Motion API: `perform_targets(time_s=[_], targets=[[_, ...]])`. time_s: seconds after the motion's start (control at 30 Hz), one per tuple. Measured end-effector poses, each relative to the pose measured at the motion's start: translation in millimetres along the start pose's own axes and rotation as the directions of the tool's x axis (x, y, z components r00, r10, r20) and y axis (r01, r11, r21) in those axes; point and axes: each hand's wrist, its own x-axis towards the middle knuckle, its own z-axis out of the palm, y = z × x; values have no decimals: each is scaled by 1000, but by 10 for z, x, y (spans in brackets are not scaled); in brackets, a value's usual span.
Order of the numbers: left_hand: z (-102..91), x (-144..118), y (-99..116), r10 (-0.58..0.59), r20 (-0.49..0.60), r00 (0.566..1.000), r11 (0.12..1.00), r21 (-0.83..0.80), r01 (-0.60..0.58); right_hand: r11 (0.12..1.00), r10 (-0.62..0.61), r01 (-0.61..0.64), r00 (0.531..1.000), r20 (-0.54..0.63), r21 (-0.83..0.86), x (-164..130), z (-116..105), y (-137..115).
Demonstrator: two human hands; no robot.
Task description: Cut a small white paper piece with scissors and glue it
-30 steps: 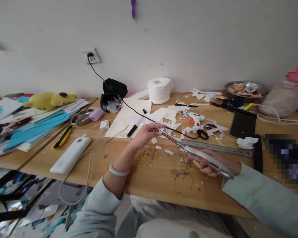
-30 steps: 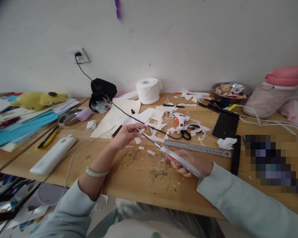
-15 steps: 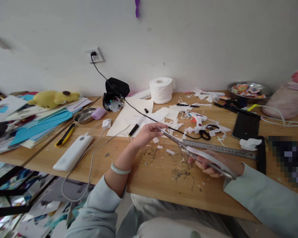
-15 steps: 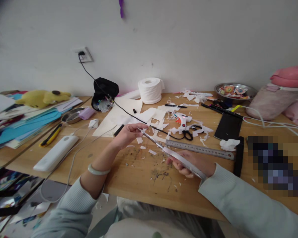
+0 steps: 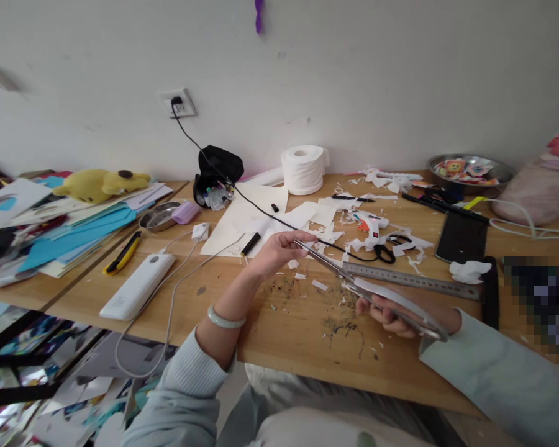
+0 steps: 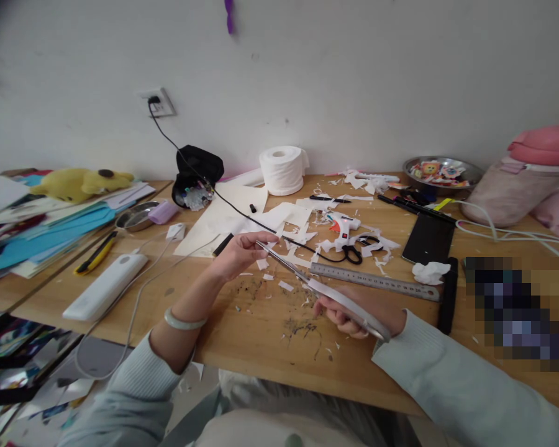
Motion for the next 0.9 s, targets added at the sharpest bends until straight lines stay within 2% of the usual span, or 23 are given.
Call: perform_targets(time_s=[0.1,0.23,0.4,0.7,0.83,0.9], targets=[[13,-13,8,-1,10,1000,1000,-6,1,1000,9,-8,1000,23,-22,16,-9,7],[27,-24,16,-3,16,1000,1000,-5,3,996,88,-87,994,68,-28,13,-21,-24],[21,-24,0,-6,46,999,1000,-18,7,996,81,-82,996,-32,-35,-20,3,-22],[22,-27,6,8,44,999,1000,-5,-8,983,181,-179,982,-51,34,53,-50,17],[21,-29,11,4,41,999,1000,5,-5,955,289,-288,957,0,63,93,-92,-16],[15,-25,1,6,38,999,1000,0,-6,956,287,-288,957,34,58,102,-110,-7]])
